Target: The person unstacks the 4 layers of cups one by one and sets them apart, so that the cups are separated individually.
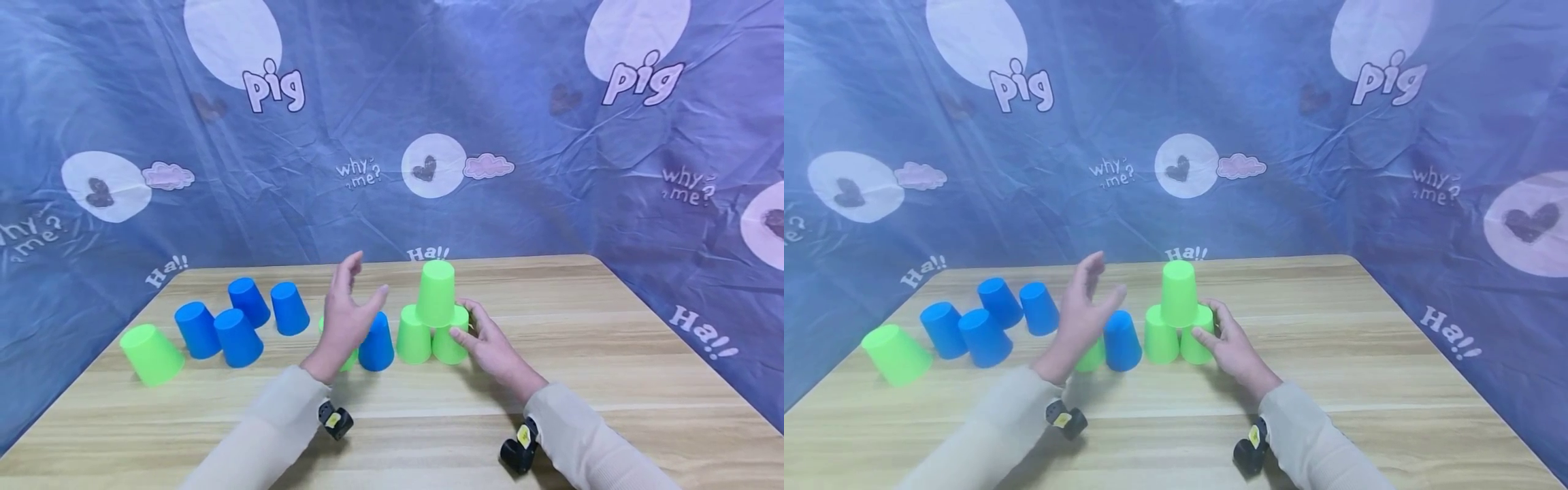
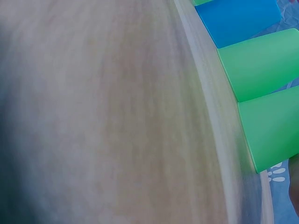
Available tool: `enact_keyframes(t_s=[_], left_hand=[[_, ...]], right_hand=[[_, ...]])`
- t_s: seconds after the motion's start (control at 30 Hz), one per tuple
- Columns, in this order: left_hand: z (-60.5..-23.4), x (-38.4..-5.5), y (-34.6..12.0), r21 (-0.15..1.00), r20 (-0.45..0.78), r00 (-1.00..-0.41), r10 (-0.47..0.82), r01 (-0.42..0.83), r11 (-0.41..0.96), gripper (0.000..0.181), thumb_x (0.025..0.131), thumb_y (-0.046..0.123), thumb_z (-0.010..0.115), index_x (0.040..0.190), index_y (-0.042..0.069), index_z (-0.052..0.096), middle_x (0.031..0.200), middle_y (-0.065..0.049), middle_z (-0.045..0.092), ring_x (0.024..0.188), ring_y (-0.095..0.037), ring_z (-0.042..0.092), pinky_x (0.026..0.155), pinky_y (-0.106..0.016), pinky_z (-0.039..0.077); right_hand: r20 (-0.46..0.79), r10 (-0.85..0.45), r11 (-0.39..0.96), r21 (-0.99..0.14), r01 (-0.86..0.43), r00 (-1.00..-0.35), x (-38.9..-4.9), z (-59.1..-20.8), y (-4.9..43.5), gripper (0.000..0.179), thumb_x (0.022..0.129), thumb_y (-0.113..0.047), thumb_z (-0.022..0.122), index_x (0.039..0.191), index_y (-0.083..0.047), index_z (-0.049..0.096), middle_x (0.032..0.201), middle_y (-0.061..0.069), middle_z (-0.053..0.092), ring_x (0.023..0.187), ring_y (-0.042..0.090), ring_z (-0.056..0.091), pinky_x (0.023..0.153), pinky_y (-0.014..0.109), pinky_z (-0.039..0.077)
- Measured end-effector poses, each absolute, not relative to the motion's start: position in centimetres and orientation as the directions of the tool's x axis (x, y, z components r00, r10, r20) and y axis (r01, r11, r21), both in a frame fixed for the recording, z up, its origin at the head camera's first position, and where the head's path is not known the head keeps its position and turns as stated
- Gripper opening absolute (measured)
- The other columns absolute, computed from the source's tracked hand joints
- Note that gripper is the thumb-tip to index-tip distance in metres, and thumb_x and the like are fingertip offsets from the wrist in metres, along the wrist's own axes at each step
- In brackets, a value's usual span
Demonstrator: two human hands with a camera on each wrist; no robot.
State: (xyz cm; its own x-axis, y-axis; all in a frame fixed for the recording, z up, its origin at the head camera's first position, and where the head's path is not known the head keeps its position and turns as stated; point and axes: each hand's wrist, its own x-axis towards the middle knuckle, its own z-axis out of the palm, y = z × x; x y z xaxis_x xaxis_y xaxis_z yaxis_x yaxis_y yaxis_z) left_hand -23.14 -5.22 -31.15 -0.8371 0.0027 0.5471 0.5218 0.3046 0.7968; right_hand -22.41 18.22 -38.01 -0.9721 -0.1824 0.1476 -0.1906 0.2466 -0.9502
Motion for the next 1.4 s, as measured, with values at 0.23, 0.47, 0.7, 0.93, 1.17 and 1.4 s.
enact_keyframes(t_s=[0.23, 0.47, 0.7, 0.93, 1.17, 1.4], left_hand=[[-31.0, -22.9, -2.3, 0.836, 0.410, -0.898, 0.162, 0.441, 0.326, 0.075, 0.080, 0.022, 0.072, 0.143, 0.012, 0.032, 0.144, -0.008, 0.037, 0.132, -0.025, 0.037, 0.105, -0.046, 0.034], [-31.2, -23.1, -0.3, 0.827, 0.292, -0.926, 0.238, 0.370, 0.422, 0.086, 0.079, 0.036, 0.072, 0.147, 0.023, 0.022, 0.150, -0.005, 0.028, 0.136, -0.026, 0.030, 0.106, -0.053, 0.030], [-31.2, -23.6, 1.2, 0.839, 0.281, -0.934, 0.222, 0.352, 0.415, 0.091, 0.075, 0.032, 0.076, 0.147, 0.024, 0.020, 0.146, -0.005, 0.034, 0.131, -0.027, 0.037, 0.103, -0.053, 0.034], [-31.6, -23.7, 2.0, 0.858, 0.288, -0.938, 0.195, 0.342, 0.382, 0.090, 0.075, 0.025, 0.077, 0.145, 0.023, 0.020, 0.131, -0.007, 0.046, 0.112, -0.024, 0.052, 0.092, -0.044, 0.045], [-32.0, -23.8, 2.0, 0.842, 0.312, -0.932, 0.186, 0.362, 0.400, 0.080, 0.077, 0.018, 0.075, 0.141, 0.020, 0.028, 0.123, -0.007, 0.052, 0.104, -0.023, 0.056, 0.086, -0.040, 0.048], [-32.1, -23.8, 1.8, 0.841, 0.315, -0.932, 0.177, 0.361, 0.403, 0.075, 0.077, 0.021, 0.075, 0.139, 0.022, 0.033, 0.117, -0.006, 0.056, 0.101, -0.021, 0.057, 0.083, -0.038, 0.050]], right_hand=[[0.136, -0.184, 0.234, -0.956, -0.178, -0.973, -22.3, -38.0, 18.2, 0.051, 0.093, -0.012, 0.050, 0.139, -0.006, 0.028, 0.137, 0.019, 0.039, 0.127, 0.036, 0.038, 0.108, 0.052, 0.027], [0.149, -0.202, 0.231, -0.953, -0.194, -0.968, -22.6, -37.8, 18.3, 0.050, 0.093, -0.015, 0.051, 0.138, -0.006, 0.028, 0.138, 0.018, 0.038, 0.129, 0.036, 0.036, 0.107, 0.050, 0.028], [0.164, -0.212, 0.227, -0.951, -0.212, -0.963, -22.7, -37.8, 18.5, 0.051, 0.094, -0.012, 0.050, 0.138, -0.005, 0.027, 0.139, 0.020, 0.036, 0.130, 0.038, 0.034, 0.107, 0.052, 0.027], [0.176, -0.228, 0.215, -0.950, -0.226, -0.958, -22.6, -38.0, 18.3, 0.050, 0.094, -0.010, 0.048, 0.138, -0.003, 0.026, 0.140, 0.021, 0.035, 0.131, 0.038, 0.033, 0.108, 0.053, 0.026], [0.189, -0.226, 0.205, -0.950, -0.236, -0.956, -22.8, -37.9, 18.1, 0.051, 0.093, -0.010, 0.049, 0.138, -0.004, 0.027, 0.138, 0.021, 0.037, 0.129, 0.038, 0.035, 0.106, 0.052, 0.028], [0.186, -0.220, 0.209, -0.950, -0.232, -0.958, -22.9, -38.2, 18.1, 0.049, 0.094, -0.010, 0.049, 0.138, -0.005, 0.028, 0.137, 0.020, 0.039, 0.128, 0.037, 0.036, 0.106, 0.053, 0.029]])
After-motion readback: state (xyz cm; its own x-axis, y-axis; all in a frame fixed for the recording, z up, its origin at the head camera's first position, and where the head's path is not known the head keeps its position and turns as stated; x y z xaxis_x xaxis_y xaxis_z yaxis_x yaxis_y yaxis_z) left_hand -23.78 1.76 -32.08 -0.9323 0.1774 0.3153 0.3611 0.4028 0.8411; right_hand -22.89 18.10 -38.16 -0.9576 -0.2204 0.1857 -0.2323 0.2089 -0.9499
